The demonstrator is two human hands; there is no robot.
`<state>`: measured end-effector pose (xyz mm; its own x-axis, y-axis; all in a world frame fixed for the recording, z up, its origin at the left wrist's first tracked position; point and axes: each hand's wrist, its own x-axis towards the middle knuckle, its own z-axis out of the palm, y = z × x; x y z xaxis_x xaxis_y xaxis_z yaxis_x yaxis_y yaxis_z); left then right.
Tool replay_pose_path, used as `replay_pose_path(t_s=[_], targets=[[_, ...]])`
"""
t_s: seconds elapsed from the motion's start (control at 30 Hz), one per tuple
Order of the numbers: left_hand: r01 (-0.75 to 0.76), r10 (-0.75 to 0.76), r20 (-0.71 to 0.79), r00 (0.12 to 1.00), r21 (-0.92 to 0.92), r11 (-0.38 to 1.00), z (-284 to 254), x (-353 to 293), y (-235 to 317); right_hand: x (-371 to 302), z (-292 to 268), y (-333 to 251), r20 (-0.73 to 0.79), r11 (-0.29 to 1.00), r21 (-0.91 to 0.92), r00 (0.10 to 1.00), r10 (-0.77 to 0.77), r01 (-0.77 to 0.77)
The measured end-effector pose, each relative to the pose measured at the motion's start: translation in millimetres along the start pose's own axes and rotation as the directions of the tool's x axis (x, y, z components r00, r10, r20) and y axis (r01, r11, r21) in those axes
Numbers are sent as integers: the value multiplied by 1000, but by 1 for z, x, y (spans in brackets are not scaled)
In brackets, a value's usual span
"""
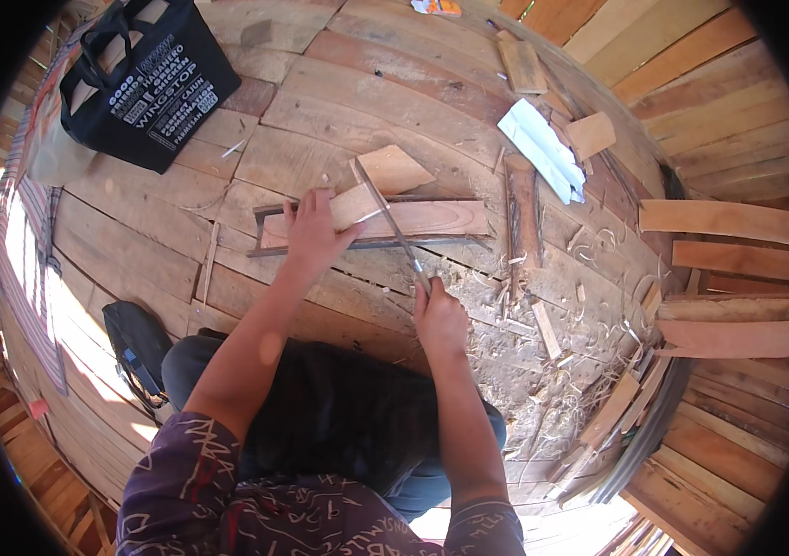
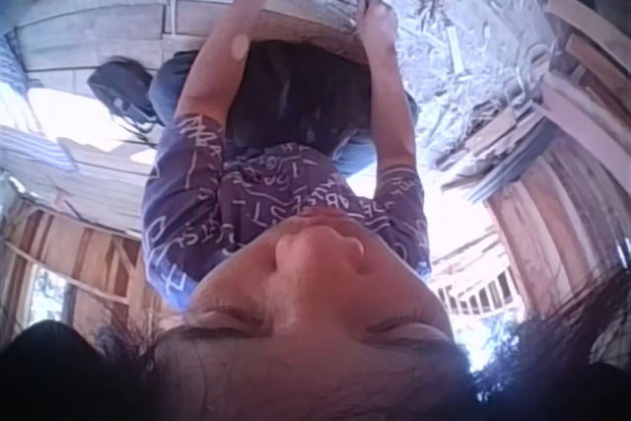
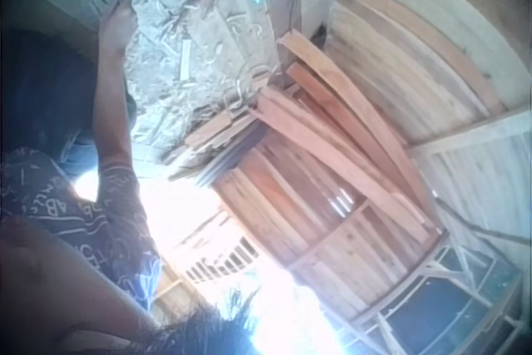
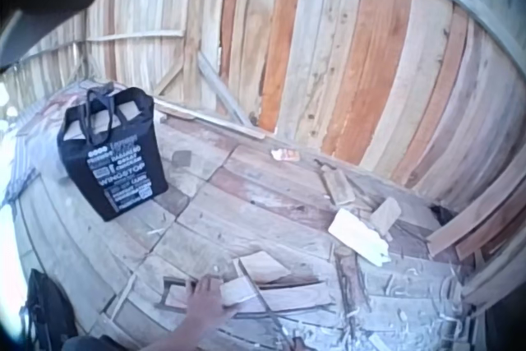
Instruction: The person uses a shaving tool to shave thin layers off a small block of wood while sitting on a floor covered in wood shavings.
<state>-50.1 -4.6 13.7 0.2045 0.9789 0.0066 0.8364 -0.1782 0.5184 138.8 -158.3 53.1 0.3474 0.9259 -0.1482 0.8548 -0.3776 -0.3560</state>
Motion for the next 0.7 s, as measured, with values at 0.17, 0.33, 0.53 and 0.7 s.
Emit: replay_pose_path(t_s=[0.17, 0.33, 0.53, 0.7], targets=[[-3, -3, 41, 999, 161, 987, 6, -4, 3, 3, 0, 2, -9, 1000, 13, 1000, 12, -12], [-47, 47, 3, 999, 189, 981, 5, -5, 2, 4, -1, 2, 7, 1000, 29, 1000, 7, -8], [-89, 83, 38, 996, 184, 979, 2, -1, 1, 6, -3, 3, 13, 999, 34, 1000, -1, 0], [-85, 73, 90, 993, 148, 985, -1, 0, 2, 7, -8, 1, 51, 999, 21, 998, 24, -25]])
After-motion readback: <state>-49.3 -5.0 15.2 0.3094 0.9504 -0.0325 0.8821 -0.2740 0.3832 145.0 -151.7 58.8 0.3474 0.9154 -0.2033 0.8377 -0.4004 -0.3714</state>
